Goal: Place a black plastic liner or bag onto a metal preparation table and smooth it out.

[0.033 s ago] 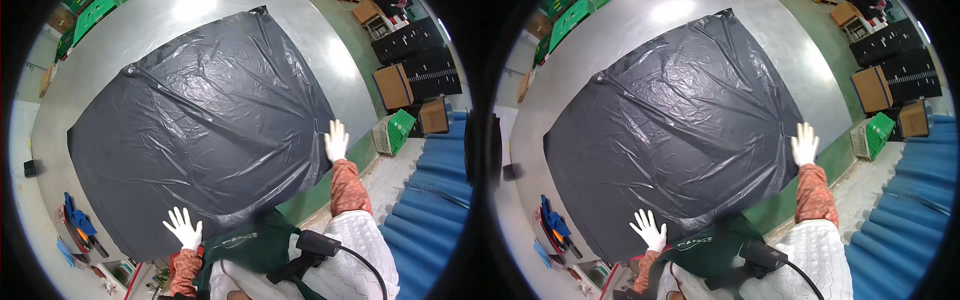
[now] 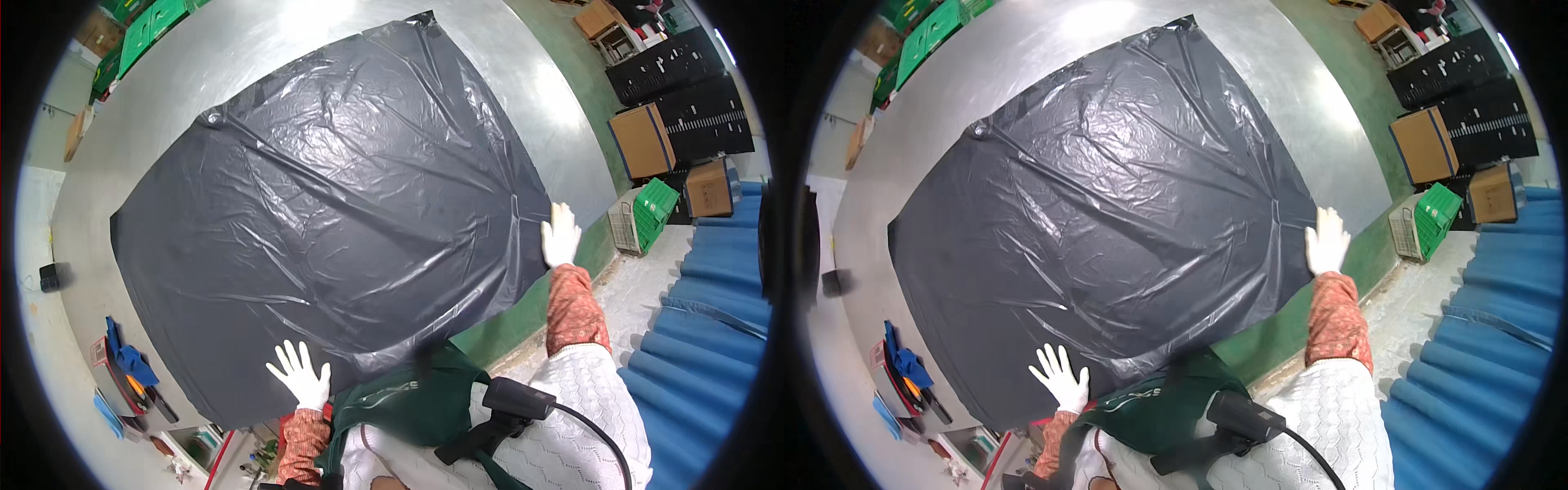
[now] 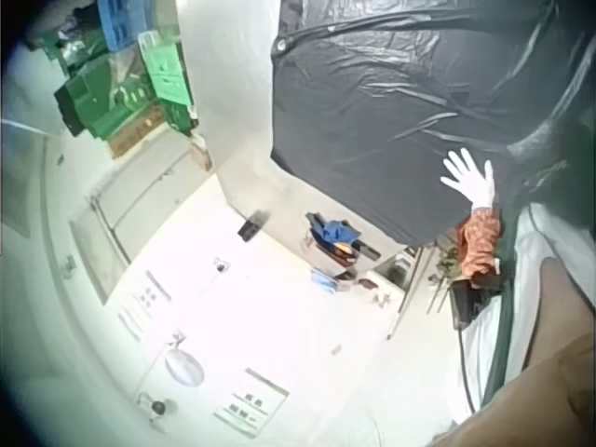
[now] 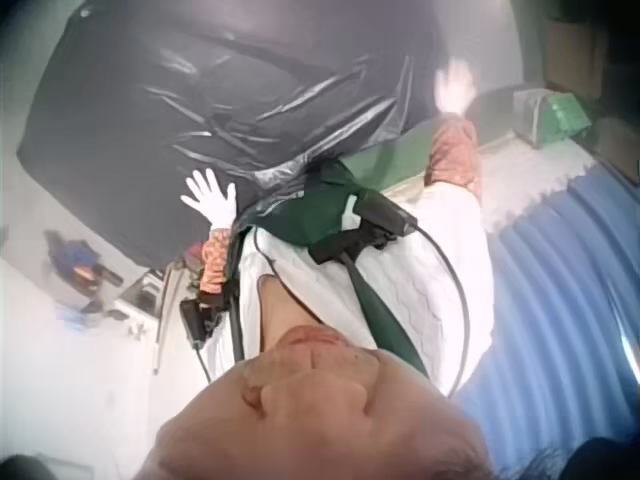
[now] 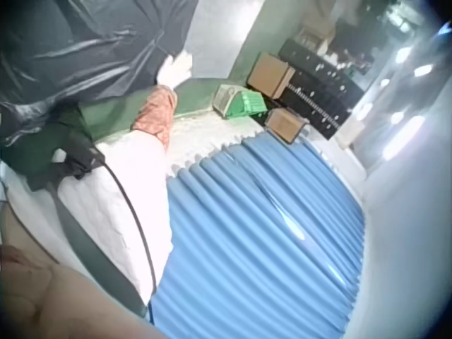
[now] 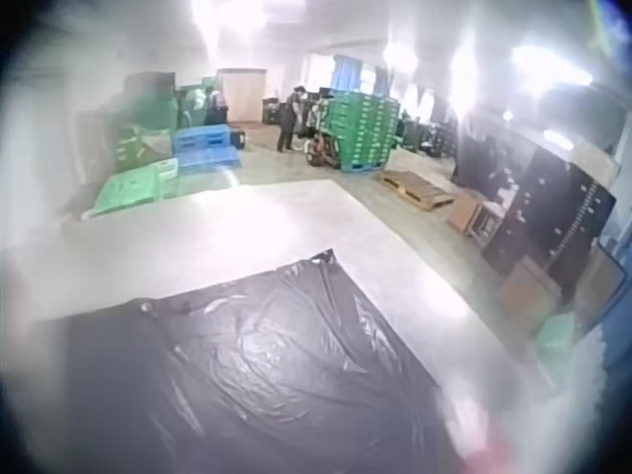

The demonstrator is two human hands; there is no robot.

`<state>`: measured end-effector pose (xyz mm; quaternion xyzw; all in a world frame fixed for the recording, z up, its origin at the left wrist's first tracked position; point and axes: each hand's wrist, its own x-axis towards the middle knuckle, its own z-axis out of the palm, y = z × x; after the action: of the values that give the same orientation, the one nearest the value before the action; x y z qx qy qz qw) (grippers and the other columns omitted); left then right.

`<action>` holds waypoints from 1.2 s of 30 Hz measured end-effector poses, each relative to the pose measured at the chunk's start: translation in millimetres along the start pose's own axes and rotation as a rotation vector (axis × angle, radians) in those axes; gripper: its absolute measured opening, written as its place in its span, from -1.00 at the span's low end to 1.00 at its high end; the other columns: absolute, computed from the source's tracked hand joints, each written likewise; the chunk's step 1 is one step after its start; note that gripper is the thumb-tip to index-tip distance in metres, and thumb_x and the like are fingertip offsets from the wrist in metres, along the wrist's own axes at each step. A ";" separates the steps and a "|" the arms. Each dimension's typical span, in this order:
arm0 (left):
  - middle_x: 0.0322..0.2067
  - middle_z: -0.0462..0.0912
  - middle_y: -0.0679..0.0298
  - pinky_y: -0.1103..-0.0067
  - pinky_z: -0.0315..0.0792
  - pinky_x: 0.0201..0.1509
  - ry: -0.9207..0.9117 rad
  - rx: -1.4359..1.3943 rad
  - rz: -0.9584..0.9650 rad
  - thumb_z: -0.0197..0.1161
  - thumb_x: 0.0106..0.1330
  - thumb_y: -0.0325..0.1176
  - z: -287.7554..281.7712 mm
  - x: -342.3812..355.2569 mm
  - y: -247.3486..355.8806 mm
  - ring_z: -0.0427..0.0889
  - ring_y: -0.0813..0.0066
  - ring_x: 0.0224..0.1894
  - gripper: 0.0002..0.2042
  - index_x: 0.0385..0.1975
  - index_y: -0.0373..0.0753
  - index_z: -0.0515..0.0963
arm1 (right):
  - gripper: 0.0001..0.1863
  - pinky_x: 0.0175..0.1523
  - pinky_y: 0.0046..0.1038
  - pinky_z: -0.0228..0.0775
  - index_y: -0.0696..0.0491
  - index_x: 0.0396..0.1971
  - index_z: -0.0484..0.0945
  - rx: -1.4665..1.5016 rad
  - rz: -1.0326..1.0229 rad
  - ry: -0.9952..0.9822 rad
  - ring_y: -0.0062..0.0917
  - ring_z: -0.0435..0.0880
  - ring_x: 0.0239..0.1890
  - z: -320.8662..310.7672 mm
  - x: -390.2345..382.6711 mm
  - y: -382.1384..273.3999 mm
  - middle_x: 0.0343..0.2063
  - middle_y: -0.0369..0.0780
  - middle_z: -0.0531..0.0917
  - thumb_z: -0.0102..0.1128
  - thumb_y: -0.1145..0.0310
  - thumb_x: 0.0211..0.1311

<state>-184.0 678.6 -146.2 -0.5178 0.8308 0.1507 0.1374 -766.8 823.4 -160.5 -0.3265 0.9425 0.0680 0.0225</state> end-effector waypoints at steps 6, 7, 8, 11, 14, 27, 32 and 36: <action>0.35 0.04 -0.14 -0.08 -0.38 0.41 -0.005 -0.050 0.056 0.16 0.20 -0.06 -13.0 4.0 1.0 -0.11 -0.13 0.43 -0.30 0.27 -0.36 0.21 | -0.39 0.41 -0.03 -0.20 0.08 0.32 0.19 0.075 0.061 0.301 -0.19 0.11 0.39 -4.6 20.1 -13.9 0.34 -0.03 0.20 -0.03 0.19 0.30; 0.34 0.07 -0.15 -0.07 -0.35 0.41 0.033 -0.091 0.077 0.16 0.19 -0.10 -17.7 5.4 -3.0 -0.06 -0.11 0.42 -0.32 0.26 -0.38 0.22 | -0.40 0.39 -0.02 -0.14 0.11 0.27 0.26 0.134 -0.116 0.371 -0.12 0.16 0.36 -17.6 26.7 -45.2 0.28 0.01 0.27 0.05 0.27 0.22; 0.32 0.11 -0.16 -0.06 -0.33 0.42 0.072 -0.133 0.103 0.17 0.18 -0.14 -20.8 12.7 -9.9 -0.01 -0.09 0.41 -0.33 0.24 -0.41 0.22 | -0.40 0.38 -0.03 -0.10 0.12 0.25 0.28 0.195 -0.283 0.423 -0.11 0.18 0.35 -24.6 36.4 -74.7 0.26 0.04 0.29 0.09 0.28 0.20; 0.29 0.18 -0.16 0.05 -0.20 0.44 0.279 -0.139 0.075 0.14 0.22 -0.29 -47.1 64.4 -33.1 0.08 -0.05 0.39 -0.41 0.23 -0.45 0.23 | -0.40 0.38 -0.10 -0.01 0.14 0.21 0.32 0.409 -0.555 0.402 -0.15 0.27 0.30 -46.6 78.6 -162.9 0.23 0.02 0.34 0.17 0.29 0.16; 0.29 0.21 -0.10 0.18 -0.10 0.44 0.386 -0.123 0.024 0.05 0.33 -0.33 -75.1 133.1 -73.1 0.12 0.03 0.38 -0.49 0.25 -0.44 0.22 | -0.47 0.35 -0.24 0.09 0.16 0.18 0.35 0.553 -0.614 0.432 -0.19 0.32 0.27 -44.0 142.7 -230.5 0.23 -0.01 0.36 0.15 0.32 0.22; 0.32 0.18 -0.07 0.32 0.02 0.43 0.643 -0.032 -0.329 -0.12 0.49 -0.26 -77.2 313.4 -280.7 0.12 0.05 0.38 -0.56 0.26 -0.39 0.24 | -0.40 0.43 -0.23 -0.08 0.12 0.25 0.28 0.392 -0.264 0.171 -0.27 0.14 0.38 -41.8 384.2 -364.2 0.32 -0.05 0.23 -0.29 0.01 0.40; 0.37 0.09 0.00 0.30 -0.05 0.43 0.559 0.133 -0.414 -0.21 0.52 -0.18 -66.8 331.8 -286.0 0.02 0.11 0.42 -0.51 0.36 -0.27 0.10 | -0.31 0.47 -0.16 -0.25 0.07 0.35 0.12 0.221 -0.175 0.199 -0.35 -0.02 0.45 -26.5 396.0 -354.3 0.40 -0.15 0.09 -0.34 -0.08 0.40; 0.38 0.08 0.04 0.27 -0.06 0.42 0.561 0.114 -0.399 -0.21 0.52 -0.18 -87.6 321.9 -272.7 0.02 0.12 0.43 -0.51 0.36 -0.27 0.10 | -0.30 0.46 -0.09 -0.30 0.07 0.36 0.11 0.168 -0.157 0.253 -0.38 -0.03 0.46 -34.8 405.9 -348.6 0.40 -0.16 0.09 -0.34 -0.10 0.38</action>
<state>-81.5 266.5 -219.1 -0.6827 0.7258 -0.0739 -0.0411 -870.1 298.9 -200.8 -0.4022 0.9117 -0.0548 -0.0640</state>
